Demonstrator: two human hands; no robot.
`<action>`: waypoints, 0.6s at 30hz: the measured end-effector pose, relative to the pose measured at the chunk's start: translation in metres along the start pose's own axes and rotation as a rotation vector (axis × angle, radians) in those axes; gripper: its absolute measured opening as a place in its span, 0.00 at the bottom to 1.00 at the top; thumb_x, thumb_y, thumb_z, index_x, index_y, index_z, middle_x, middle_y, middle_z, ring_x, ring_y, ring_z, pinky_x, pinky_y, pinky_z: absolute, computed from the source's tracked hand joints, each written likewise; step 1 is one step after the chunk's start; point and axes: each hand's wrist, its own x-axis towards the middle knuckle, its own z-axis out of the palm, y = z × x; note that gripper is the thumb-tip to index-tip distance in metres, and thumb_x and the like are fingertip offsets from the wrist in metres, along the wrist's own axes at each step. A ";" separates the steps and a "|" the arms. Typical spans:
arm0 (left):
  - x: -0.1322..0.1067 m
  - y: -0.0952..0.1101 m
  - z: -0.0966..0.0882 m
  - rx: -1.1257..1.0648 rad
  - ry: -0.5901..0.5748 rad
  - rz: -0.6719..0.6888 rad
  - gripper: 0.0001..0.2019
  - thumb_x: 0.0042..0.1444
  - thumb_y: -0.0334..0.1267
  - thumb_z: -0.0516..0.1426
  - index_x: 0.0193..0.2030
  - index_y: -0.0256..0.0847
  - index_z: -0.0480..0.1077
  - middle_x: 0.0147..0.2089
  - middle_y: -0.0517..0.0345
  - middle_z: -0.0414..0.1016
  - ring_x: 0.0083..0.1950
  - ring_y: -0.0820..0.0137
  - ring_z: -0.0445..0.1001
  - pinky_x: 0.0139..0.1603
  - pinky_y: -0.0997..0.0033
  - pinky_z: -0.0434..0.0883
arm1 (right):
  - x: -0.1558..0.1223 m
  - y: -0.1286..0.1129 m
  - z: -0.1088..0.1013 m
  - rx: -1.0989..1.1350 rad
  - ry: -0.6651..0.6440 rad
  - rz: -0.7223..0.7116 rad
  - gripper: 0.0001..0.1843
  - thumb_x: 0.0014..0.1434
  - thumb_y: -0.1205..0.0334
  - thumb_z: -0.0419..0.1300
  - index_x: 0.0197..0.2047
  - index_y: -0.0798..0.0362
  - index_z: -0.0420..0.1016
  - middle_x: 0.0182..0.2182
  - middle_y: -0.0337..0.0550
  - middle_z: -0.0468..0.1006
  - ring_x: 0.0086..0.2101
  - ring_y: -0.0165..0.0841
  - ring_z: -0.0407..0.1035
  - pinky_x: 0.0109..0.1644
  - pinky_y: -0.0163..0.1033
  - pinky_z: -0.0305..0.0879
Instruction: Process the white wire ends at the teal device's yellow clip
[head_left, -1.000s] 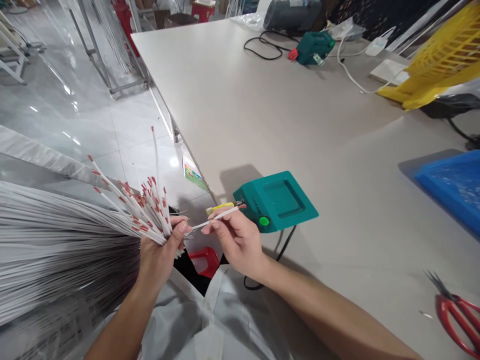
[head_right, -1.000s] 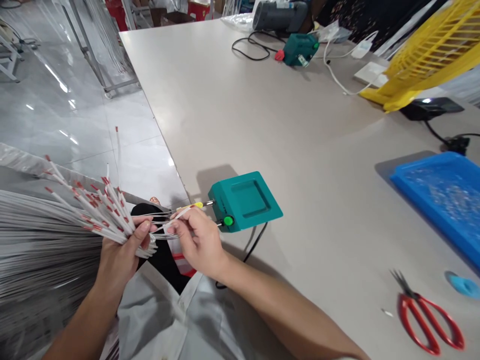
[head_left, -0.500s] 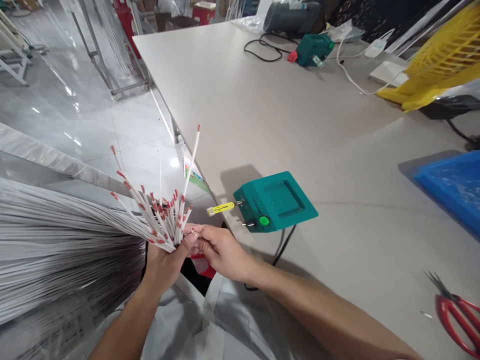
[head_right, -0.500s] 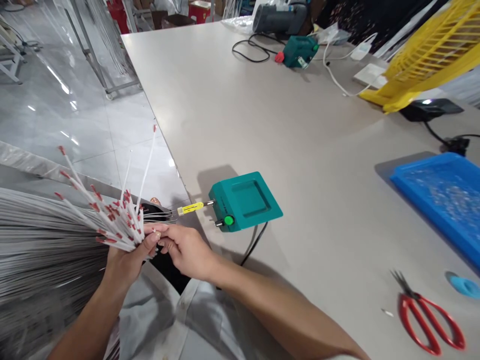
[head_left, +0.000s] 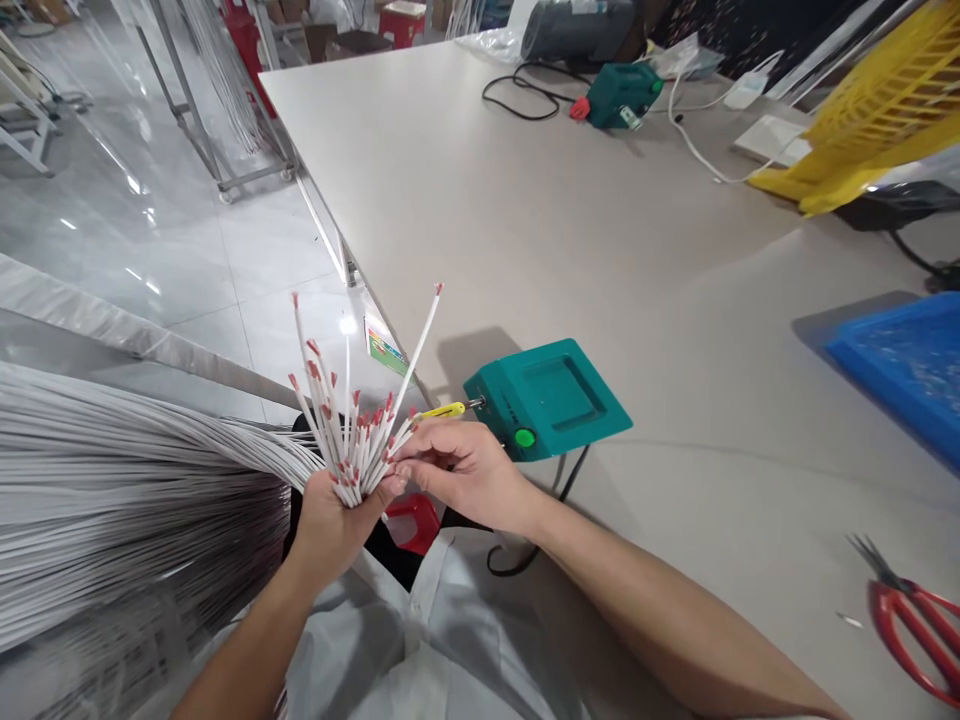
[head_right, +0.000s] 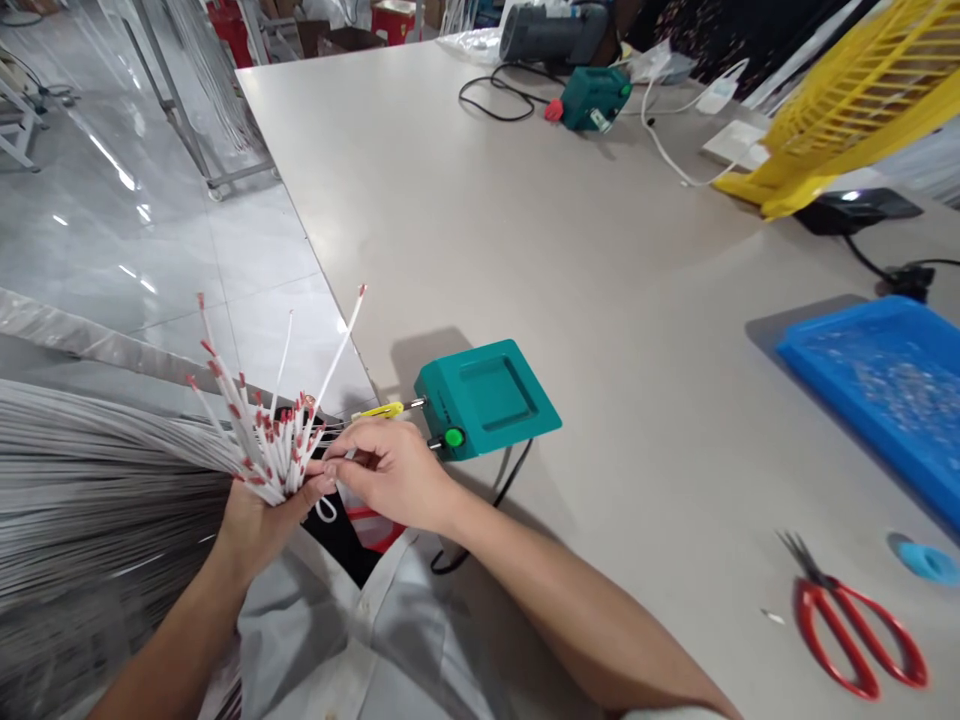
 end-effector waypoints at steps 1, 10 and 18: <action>0.000 -0.001 -0.002 0.009 -0.016 -0.004 0.03 0.46 0.34 0.62 0.30 0.39 0.76 0.27 0.59 0.76 0.30 0.71 0.73 0.32 0.75 0.70 | 0.001 -0.001 -0.002 -0.018 0.002 -0.020 0.06 0.54 0.65 0.58 0.29 0.56 0.74 0.24 0.41 0.73 0.24 0.26 0.64 0.27 0.31 0.60; 0.000 0.001 -0.007 0.026 0.012 -0.101 0.07 0.47 0.39 0.61 0.29 0.37 0.75 0.21 0.62 0.70 0.18 0.79 0.60 0.17 0.80 0.60 | 0.003 -0.007 -0.011 -0.119 -0.066 -0.011 0.11 0.61 0.64 0.50 0.36 0.55 0.72 0.28 0.42 0.73 0.25 0.27 0.66 0.33 0.34 0.63; 0.000 0.001 -0.003 0.034 -0.004 -0.095 0.07 0.46 0.39 0.61 0.28 0.36 0.75 0.21 0.60 0.70 0.23 0.74 0.66 0.24 0.76 0.66 | 0.001 -0.010 -0.006 -0.181 -0.136 0.006 0.09 0.58 0.63 0.53 0.32 0.56 0.74 0.25 0.42 0.73 0.26 0.28 0.66 0.30 0.32 0.62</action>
